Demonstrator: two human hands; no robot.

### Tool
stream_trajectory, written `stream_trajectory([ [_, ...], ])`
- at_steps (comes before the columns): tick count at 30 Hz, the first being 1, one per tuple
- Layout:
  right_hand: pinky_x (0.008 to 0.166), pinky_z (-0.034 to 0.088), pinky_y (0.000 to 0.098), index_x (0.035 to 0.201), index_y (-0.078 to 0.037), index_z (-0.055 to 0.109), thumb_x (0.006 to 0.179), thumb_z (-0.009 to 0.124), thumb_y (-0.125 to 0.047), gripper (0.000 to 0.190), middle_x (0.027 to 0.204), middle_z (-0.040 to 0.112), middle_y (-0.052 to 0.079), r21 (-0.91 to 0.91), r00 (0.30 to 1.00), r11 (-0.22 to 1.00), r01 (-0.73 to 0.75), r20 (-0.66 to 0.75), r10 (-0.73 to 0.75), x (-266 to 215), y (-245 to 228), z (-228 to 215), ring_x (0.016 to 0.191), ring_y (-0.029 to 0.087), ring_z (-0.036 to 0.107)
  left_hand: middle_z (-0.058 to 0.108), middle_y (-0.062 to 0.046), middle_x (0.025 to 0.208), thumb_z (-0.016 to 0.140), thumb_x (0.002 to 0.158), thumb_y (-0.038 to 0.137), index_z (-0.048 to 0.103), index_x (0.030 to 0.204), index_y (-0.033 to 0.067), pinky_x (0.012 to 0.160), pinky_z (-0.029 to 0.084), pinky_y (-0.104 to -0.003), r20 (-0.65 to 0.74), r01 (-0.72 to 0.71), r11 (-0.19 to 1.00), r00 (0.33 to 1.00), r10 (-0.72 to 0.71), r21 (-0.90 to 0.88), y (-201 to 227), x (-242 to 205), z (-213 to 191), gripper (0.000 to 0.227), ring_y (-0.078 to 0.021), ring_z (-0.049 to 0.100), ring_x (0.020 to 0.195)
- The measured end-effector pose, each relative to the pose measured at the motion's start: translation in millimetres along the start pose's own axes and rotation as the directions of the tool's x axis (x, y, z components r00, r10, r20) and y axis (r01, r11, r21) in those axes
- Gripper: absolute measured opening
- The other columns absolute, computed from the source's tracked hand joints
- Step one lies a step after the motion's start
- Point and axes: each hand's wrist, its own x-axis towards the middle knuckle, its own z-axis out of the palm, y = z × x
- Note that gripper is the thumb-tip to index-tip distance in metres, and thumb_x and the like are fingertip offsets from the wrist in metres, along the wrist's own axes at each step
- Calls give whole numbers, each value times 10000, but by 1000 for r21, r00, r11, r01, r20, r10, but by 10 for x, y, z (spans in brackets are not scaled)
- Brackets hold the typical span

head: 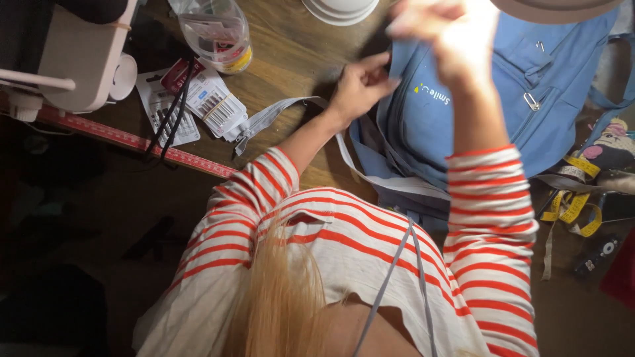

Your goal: Aligning a new zipper tape onto the opening of a backpack for repair on a workbench.

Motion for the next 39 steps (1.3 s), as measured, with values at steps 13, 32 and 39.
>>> stream_trajectory([
  [13, 848, 536, 306, 1133, -82, 642, 940, 840, -269, 333, 1036, 668, 44, -503, 982, 861, -82, 105, 155, -1225, 108, -21, 933, 156, 644, 425, 138, 711, 719, 906, 302, 520, 689, 199, 601, 352, -186, -186, -140, 973, 977, 105, -182, 235, 397, 65, 312, 10, 399, 699],
  [32, 709, 466, 311, 871, -117, 720, 913, 916, -145, 203, 908, 604, 25, -554, 995, 828, -79, 2, 96, -1435, 1011, -722, 744, 148, 540, 589, -25, 700, 624, 989, 247, 609, 851, 103, 402, 391, -207, 51, -102, 970, 992, 116, -222, 36, 616, -191, 201, -106, 553, 523],
  [39, 617, 435, 255, 1035, -68, 665, 941, 905, -109, 261, 942, 623, 44, -440, 979, 893, -95, -205, 3, -1281, 992, -788, 789, 121, 542, 558, -54, 665, 568, 970, 254, 541, 799, 84, 358, 386, -245, -220, -112, 931, 975, 34, -348, 8, 651, -300, 243, -126, 555, 488],
])
